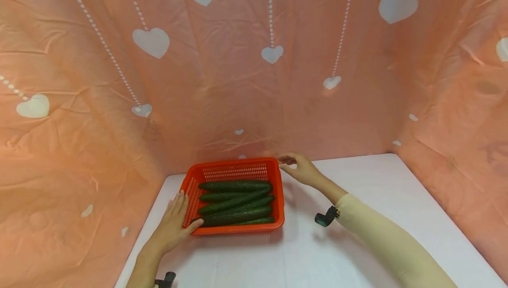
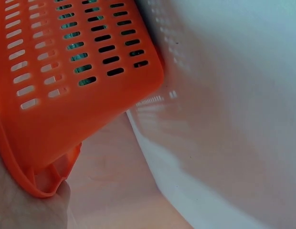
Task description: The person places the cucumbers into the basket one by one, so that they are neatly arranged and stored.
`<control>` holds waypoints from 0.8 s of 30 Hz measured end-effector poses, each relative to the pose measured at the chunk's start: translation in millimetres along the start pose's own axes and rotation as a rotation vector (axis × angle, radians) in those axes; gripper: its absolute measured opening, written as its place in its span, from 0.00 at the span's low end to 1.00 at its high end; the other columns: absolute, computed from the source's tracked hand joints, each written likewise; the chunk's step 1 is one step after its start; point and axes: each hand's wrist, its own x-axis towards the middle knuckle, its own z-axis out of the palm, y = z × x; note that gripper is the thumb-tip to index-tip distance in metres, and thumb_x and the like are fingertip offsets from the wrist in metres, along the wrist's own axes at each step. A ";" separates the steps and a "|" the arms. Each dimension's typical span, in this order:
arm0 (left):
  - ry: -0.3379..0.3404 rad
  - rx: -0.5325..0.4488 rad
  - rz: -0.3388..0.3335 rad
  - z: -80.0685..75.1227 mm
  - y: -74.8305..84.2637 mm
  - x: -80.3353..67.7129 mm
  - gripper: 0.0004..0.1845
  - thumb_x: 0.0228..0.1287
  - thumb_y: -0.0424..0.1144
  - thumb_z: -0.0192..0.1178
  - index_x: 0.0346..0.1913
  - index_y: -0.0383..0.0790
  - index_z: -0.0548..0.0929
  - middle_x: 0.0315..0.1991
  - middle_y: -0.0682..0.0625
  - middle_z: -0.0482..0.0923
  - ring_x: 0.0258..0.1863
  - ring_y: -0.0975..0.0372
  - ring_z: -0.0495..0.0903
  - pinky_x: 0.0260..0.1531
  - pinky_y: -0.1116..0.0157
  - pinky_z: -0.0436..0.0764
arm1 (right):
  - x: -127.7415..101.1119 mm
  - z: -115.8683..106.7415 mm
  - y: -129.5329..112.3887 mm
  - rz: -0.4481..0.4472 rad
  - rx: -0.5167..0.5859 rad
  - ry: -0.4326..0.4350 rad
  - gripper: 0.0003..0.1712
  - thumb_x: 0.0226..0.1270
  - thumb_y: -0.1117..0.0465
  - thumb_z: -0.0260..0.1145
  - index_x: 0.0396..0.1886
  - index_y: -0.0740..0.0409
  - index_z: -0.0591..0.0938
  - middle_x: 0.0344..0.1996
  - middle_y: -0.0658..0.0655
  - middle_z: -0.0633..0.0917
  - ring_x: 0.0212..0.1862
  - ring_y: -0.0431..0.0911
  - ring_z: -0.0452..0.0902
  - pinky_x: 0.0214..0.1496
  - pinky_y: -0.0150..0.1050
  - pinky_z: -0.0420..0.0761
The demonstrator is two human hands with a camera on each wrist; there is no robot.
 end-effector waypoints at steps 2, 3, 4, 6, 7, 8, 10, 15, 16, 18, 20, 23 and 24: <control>0.004 0.008 0.005 -0.1 -1.2 -0.3 0.56 0.75 0.64 0.62 0.83 0.23 0.52 0.87 0.29 0.36 0.85 0.35 0.36 0.83 0.38 0.36 | -6.9 -10.1 2.9 0.013 -0.023 0.008 0.20 0.76 0.66 0.71 0.63 0.68 0.84 0.58 0.66 0.88 0.57 0.61 0.85 0.65 0.61 0.84; 0.009 0.016 0.010 0.0 -2.1 -0.2 0.56 0.75 0.64 0.62 0.83 0.22 0.52 0.86 0.29 0.37 0.85 0.35 0.36 0.83 0.38 0.35 | -10.3 -14.8 4.6 0.010 -0.039 0.010 0.20 0.76 0.66 0.71 0.63 0.68 0.84 0.58 0.66 0.87 0.57 0.62 0.85 0.65 0.61 0.84; 0.013 0.020 0.013 0.0 -2.8 -0.3 0.55 0.75 0.63 0.62 0.83 0.22 0.53 0.86 0.29 0.37 0.85 0.35 0.37 0.83 0.39 0.34 | -13.9 -19.6 5.9 0.011 -0.051 0.014 0.20 0.76 0.66 0.71 0.63 0.67 0.84 0.59 0.66 0.87 0.58 0.62 0.84 0.65 0.62 0.83; 0.021 0.025 0.014 -0.1 -3.9 -0.5 0.55 0.75 0.63 0.61 0.83 0.22 0.53 0.86 0.28 0.38 0.85 0.35 0.39 0.84 0.41 0.31 | -21.2 -28.8 8.6 0.011 -0.077 0.020 0.20 0.76 0.66 0.71 0.64 0.67 0.84 0.59 0.66 0.87 0.58 0.63 0.84 0.66 0.63 0.82; 0.024 0.025 0.013 -0.1 -4.4 -0.5 0.55 0.76 0.63 0.61 0.83 0.22 0.53 0.86 0.28 0.39 0.85 0.35 0.39 0.84 0.41 0.31 | -24.8 -33.6 10.0 0.008 -0.094 0.024 0.20 0.76 0.66 0.71 0.64 0.67 0.83 0.59 0.66 0.87 0.59 0.63 0.84 0.66 0.63 0.82; 0.027 0.023 0.011 -0.3 -4.4 -0.6 0.55 0.76 0.63 0.61 0.83 0.21 0.53 0.86 0.28 0.39 0.85 0.34 0.39 0.84 0.41 0.30 | -28.4 -38.1 11.1 0.003 -0.108 0.028 0.21 0.75 0.67 0.71 0.64 0.66 0.83 0.59 0.66 0.87 0.59 0.63 0.83 0.66 0.63 0.82; 0.034 0.016 0.010 -0.4 -4.5 -0.5 0.54 0.76 0.62 0.61 0.82 0.21 0.53 0.86 0.27 0.39 0.85 0.34 0.40 0.84 0.41 0.31 | -36.3 -47.6 12.8 0.001 -0.145 0.037 0.22 0.75 0.67 0.72 0.66 0.66 0.83 0.60 0.65 0.87 0.60 0.63 0.83 0.67 0.63 0.82; 0.036 0.004 0.014 -3.1 -3.1 0.1 0.52 0.78 0.60 0.60 0.82 0.21 0.55 0.85 0.27 0.41 0.85 0.33 0.41 0.83 0.45 0.26 | -62.1 -71.1 14.6 -0.011 -0.242 0.076 0.24 0.75 0.65 0.72 0.67 0.64 0.82 0.61 0.66 0.86 0.62 0.64 0.81 0.66 0.65 0.80; 0.033 0.004 0.012 -4.6 -2.4 0.1 0.51 0.78 0.60 0.60 0.82 0.21 0.55 0.85 0.26 0.41 0.85 0.33 0.41 0.83 0.46 0.25 | -67.8 -75.1 14.6 -0.009 -0.257 0.084 0.24 0.75 0.64 0.72 0.67 0.65 0.82 0.61 0.66 0.86 0.63 0.65 0.80 0.67 0.66 0.79; 0.028 0.004 0.008 -7.8 -0.7 0.1 0.50 0.79 0.58 0.59 0.82 0.21 0.55 0.85 0.26 0.43 0.84 0.33 0.42 0.83 0.48 0.22 | -79.0 -83.0 14.6 0.002 -0.290 0.098 0.24 0.75 0.63 0.72 0.67 0.65 0.82 0.62 0.67 0.84 0.66 0.66 0.78 0.69 0.68 0.76; 0.026 0.010 0.002 -11.2 1.1 0.0 0.48 0.79 0.58 0.59 0.82 0.22 0.56 0.84 0.26 0.45 0.84 0.33 0.43 0.82 0.49 0.21 | -89.3 -90.2 14.8 0.008 -0.331 0.107 0.26 0.75 0.63 0.72 0.68 0.66 0.81 0.64 0.69 0.83 0.68 0.67 0.75 0.71 0.69 0.73; 0.026 0.025 -0.005 -15.4 3.7 -0.2 0.47 0.79 0.58 0.59 0.82 0.24 0.59 0.84 0.27 0.47 0.84 0.32 0.42 0.81 0.49 0.19 | -104.0 -99.7 16.2 -0.030 -0.419 0.119 0.27 0.73 0.62 0.74 0.68 0.66 0.81 0.65 0.69 0.83 0.69 0.68 0.75 0.70 0.71 0.71; 0.026 0.032 -0.004 -16.5 4.7 -0.2 0.47 0.79 0.59 0.59 0.82 0.25 0.60 0.84 0.27 0.48 0.84 0.32 0.42 0.81 0.48 0.19 | -109.2 -102.9 16.9 -0.049 -0.453 0.127 0.28 0.71 0.62 0.74 0.68 0.66 0.81 0.65 0.70 0.83 0.68 0.69 0.76 0.69 0.71 0.71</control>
